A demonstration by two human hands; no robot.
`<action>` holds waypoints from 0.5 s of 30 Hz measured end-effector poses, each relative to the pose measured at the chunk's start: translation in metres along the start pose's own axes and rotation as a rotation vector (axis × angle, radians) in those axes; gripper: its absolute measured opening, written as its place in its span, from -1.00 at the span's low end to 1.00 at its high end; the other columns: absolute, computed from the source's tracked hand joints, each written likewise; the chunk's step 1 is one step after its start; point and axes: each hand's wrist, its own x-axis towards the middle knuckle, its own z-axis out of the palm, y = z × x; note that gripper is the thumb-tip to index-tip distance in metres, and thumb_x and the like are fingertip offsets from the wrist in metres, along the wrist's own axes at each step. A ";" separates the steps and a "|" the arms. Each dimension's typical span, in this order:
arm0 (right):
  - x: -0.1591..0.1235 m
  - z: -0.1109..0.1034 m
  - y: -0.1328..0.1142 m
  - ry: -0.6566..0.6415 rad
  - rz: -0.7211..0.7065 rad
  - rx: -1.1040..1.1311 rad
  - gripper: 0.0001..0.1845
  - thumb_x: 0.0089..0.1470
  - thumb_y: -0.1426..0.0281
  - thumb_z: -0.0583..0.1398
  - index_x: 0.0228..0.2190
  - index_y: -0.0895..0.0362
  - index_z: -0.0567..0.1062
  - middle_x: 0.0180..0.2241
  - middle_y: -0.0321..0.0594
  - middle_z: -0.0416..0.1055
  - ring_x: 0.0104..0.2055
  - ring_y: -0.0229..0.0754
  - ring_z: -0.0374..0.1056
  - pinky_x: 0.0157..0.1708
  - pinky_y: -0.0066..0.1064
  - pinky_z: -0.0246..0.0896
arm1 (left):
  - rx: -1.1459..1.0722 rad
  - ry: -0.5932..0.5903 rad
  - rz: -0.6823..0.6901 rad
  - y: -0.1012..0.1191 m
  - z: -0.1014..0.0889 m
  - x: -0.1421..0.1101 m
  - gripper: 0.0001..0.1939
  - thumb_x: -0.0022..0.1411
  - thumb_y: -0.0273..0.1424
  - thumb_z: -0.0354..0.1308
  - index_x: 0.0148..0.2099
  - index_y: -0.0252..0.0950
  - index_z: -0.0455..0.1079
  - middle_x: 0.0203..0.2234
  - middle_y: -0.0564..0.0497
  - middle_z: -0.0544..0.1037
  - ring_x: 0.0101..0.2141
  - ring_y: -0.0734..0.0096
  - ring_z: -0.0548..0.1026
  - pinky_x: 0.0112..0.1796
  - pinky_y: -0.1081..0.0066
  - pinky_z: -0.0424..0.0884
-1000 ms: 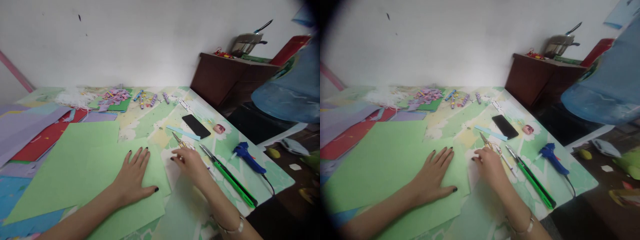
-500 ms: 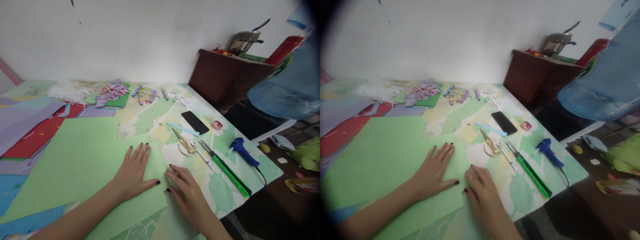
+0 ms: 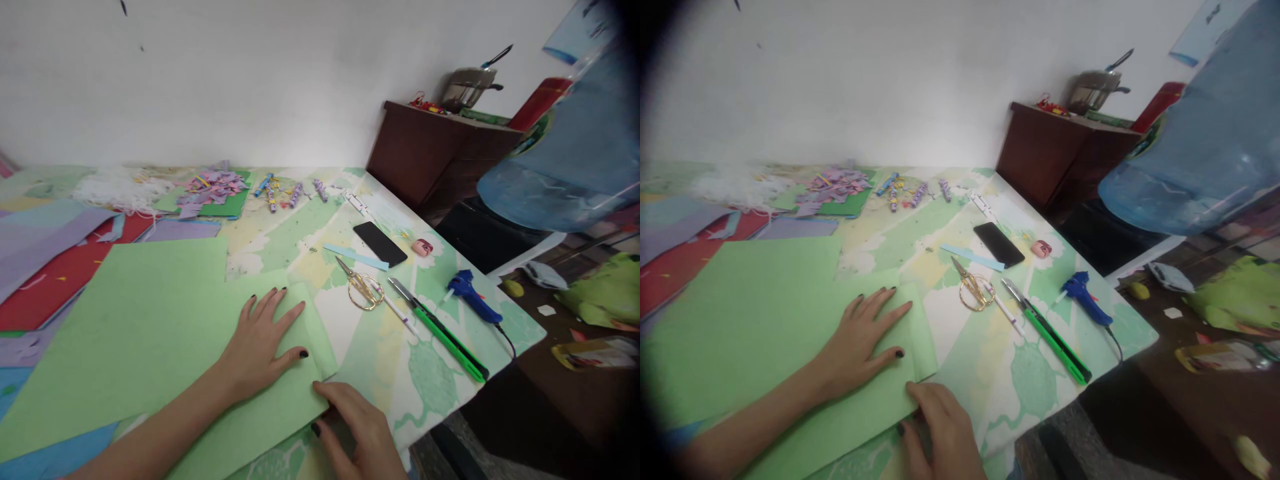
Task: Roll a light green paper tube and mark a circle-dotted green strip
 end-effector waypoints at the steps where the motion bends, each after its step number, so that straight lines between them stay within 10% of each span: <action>1: 0.000 0.002 -0.002 0.021 -0.033 -0.029 -0.55 0.02 0.55 0.11 -0.01 0.16 0.27 -0.15 -0.04 0.41 -0.12 -0.16 0.37 -0.15 -0.42 0.36 | -0.014 0.009 -0.003 -0.001 0.000 0.000 -0.42 0.20 -0.07 -0.05 0.22 -0.16 0.10 0.20 -0.20 0.08 0.19 -0.02 0.00 0.09 -0.10 -0.06; 8: 0.015 0.004 -0.028 0.220 -0.235 -0.150 -0.73 0.04 0.55 0.09 -0.17 0.24 0.40 -0.34 -0.03 0.41 -0.19 -0.09 0.32 -0.19 -0.26 0.36 | -0.203 0.136 -0.030 -0.007 0.001 -0.001 -0.55 0.27 -0.52 -0.22 0.15 -0.16 0.19 0.17 -0.11 0.12 0.14 0.19 0.12 0.10 0.01 0.07; 15: 0.023 -0.001 -0.033 0.147 -0.300 -0.106 -0.67 0.05 0.58 0.08 -0.10 0.22 0.37 -0.30 -0.04 0.43 -0.22 -0.11 0.32 -0.23 -0.25 0.34 | -0.338 0.249 0.000 -0.007 -0.001 0.001 -0.64 0.22 -0.61 -0.20 -0.05 -0.25 0.31 0.12 -0.14 0.15 0.11 0.23 0.20 0.05 0.13 0.24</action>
